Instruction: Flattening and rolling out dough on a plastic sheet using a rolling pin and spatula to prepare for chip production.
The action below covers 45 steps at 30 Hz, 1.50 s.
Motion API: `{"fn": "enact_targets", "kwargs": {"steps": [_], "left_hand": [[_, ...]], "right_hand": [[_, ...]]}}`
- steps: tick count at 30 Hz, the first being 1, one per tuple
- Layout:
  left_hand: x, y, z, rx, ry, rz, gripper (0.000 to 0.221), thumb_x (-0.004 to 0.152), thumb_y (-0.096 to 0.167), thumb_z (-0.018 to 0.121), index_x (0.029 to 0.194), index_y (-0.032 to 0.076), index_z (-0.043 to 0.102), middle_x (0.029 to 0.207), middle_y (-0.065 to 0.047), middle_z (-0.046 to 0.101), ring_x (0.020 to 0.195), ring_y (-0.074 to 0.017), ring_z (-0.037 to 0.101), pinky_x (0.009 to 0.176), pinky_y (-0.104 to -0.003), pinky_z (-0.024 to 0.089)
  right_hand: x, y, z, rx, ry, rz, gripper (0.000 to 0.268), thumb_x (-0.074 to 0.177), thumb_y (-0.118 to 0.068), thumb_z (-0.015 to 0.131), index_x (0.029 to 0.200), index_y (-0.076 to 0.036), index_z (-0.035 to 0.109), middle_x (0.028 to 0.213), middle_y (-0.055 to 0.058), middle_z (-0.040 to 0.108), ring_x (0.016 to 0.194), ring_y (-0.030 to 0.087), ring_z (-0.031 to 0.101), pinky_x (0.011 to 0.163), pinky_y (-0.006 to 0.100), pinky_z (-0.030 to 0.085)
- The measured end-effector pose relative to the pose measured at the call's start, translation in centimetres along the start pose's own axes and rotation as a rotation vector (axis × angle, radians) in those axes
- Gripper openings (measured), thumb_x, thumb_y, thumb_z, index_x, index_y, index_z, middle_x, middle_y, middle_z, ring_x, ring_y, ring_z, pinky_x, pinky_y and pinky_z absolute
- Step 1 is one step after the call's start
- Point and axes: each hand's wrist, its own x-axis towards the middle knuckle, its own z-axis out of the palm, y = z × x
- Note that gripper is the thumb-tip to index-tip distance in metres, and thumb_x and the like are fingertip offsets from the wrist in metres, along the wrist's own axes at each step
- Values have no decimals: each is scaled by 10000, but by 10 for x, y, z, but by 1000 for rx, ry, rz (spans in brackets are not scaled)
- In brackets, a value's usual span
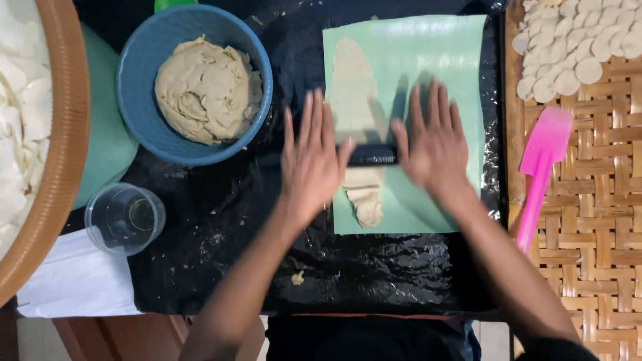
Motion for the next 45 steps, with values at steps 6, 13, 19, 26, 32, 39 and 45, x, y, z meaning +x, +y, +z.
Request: {"fn": "enact_targets", "kwargs": {"steps": [6,13,19,26,32,39,45], "left_hand": [[34,-9,1,3,12,-15,744,1064,420,407,1547,-134,292,1653,-295,273,1564,-389,201,1246,-603,71],[-59,29,-13,-106,-73,-51,776,1011,407,546,1524,-134,331,1630,-295,290,1554,-369,234,1250,-601,136],[-94,30,-23,-71,-43,73,672,1011,236,589,1539,-107,358,1644,-251,317,1550,-358,274,1237,-555,236],[-66,2,-44,-123,-179,109,564,964,201,641,1475,14,492,1263,-204,592,1219,-359,546,1096,-488,401],[-41,-10,-40,-248,-113,147,520,950,248,676,1362,-45,552,1143,-180,635,1048,-322,585,921,-474,440],[-40,2,-44,-215,-240,177,415,945,242,682,1276,6,601,1091,-130,641,1029,-277,586,899,-442,447],[-19,-3,-35,-117,-47,114,651,978,499,600,1308,-59,552,1374,-280,517,1338,-426,453,1129,-595,310]], "right_hand": [[29,0,-8,40,36,2,755,1118,-484,338,1601,93,270,1641,380,204,1549,488,163,1255,530,162],[-70,-10,9,3,36,-21,762,1081,-444,382,1598,106,286,1660,334,243,1572,458,211,1272,560,170],[-111,-6,2,-19,42,-103,842,1023,-486,454,1568,125,258,1658,341,226,1559,461,223,1253,583,196],[-145,19,12,167,195,-456,587,779,-447,814,1166,-73,580,1451,236,464,1406,407,423,1112,545,438],[-141,23,29,210,271,-490,257,804,-311,866,866,-94,743,1213,78,651,1211,291,597,966,404,555],[-89,1,-30,273,270,-264,335,931,-308,723,1125,-36,730,1346,221,553,1288,383,519,1082,470,463],[-21,11,-17,24,82,-118,668,1054,-492,488,1524,-18,477,1610,372,279,1526,503,214,1236,558,228]]}}
